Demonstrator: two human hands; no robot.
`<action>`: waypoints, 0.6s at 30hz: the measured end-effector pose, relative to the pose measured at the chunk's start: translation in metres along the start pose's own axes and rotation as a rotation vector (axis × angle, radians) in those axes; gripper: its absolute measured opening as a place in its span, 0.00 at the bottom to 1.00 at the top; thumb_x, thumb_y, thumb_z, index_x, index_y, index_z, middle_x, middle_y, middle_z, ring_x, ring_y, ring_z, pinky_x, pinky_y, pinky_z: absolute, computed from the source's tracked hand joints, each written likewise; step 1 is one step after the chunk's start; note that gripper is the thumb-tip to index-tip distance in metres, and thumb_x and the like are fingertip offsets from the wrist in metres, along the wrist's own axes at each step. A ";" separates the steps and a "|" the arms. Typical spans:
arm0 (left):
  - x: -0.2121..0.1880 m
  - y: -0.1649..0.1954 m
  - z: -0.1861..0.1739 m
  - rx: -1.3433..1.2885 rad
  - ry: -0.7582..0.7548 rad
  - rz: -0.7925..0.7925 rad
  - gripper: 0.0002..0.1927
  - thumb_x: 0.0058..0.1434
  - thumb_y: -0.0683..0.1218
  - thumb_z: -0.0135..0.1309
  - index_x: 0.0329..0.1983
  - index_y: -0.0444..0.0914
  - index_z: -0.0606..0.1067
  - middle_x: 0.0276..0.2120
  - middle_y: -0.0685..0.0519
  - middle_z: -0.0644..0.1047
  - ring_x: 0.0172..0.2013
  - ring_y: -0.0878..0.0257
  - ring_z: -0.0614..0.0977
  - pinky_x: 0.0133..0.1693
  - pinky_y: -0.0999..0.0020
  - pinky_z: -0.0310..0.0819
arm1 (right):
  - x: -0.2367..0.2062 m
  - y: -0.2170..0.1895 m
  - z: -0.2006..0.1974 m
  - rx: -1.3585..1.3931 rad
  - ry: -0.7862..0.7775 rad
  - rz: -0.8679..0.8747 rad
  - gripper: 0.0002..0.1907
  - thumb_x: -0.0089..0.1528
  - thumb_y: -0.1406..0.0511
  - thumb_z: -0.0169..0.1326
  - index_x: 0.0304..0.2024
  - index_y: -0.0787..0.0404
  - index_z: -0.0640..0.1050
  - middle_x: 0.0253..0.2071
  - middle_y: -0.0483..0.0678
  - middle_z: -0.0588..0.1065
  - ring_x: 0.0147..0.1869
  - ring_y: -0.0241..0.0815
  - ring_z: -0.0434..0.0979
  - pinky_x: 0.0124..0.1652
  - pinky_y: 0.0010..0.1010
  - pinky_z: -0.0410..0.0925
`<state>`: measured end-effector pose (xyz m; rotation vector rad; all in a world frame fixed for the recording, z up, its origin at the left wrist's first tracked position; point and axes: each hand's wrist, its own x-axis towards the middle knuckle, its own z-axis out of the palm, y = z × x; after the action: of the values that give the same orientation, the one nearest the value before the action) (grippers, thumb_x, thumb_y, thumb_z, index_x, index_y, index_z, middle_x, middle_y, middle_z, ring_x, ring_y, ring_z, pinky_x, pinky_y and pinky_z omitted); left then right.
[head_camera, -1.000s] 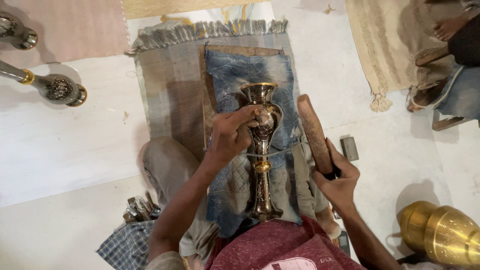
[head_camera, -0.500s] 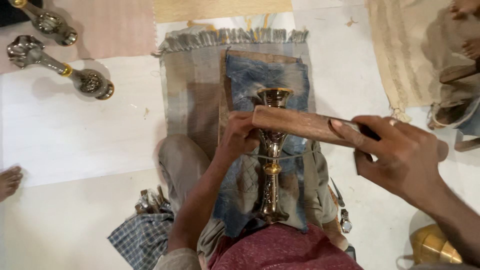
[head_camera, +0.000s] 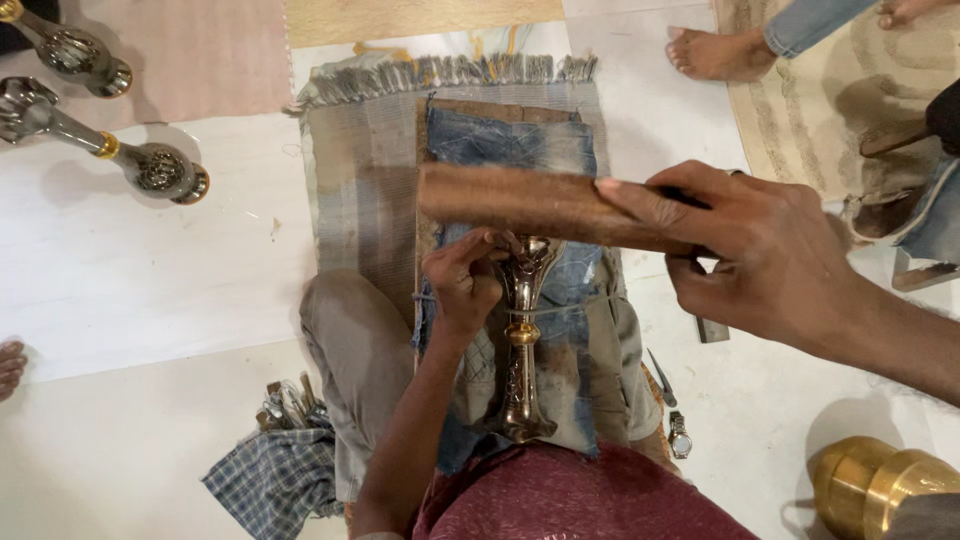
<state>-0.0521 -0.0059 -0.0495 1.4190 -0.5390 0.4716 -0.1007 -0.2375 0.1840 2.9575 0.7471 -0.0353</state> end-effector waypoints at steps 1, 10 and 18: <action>-0.001 0.000 0.001 0.055 0.016 -0.018 0.13 0.62 0.30 0.45 0.45 0.30 0.78 0.37 0.49 0.84 0.36 0.62 0.88 0.39 0.70 0.88 | 0.003 -0.002 -0.004 -0.044 -0.069 0.011 0.49 0.51 0.72 0.59 0.72 0.30 0.63 0.49 0.47 0.79 0.19 0.38 0.70 0.12 0.27 0.62; -0.018 0.012 0.021 0.156 0.213 -0.073 0.17 0.61 0.26 0.45 0.49 0.30 0.78 0.38 0.46 0.84 0.37 0.62 0.88 0.39 0.71 0.87 | 0.037 -0.022 -0.037 -0.062 -0.252 0.038 0.51 0.50 0.68 0.60 0.75 0.33 0.60 0.50 0.40 0.77 0.27 0.40 0.77 0.20 0.33 0.68; -0.039 0.007 0.025 0.170 0.371 -0.190 0.17 0.55 0.27 0.45 0.42 0.30 0.79 0.26 0.51 0.83 0.19 0.71 0.74 0.24 0.76 0.66 | 0.054 -0.040 -0.062 -0.163 -0.258 -0.067 0.50 0.48 0.65 0.60 0.74 0.35 0.64 0.44 0.40 0.76 0.36 0.42 0.80 0.23 0.34 0.71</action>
<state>-0.0886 -0.0293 -0.0661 1.4822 -0.0650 0.6207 -0.0725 -0.1707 0.2403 2.7028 0.7715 -0.3363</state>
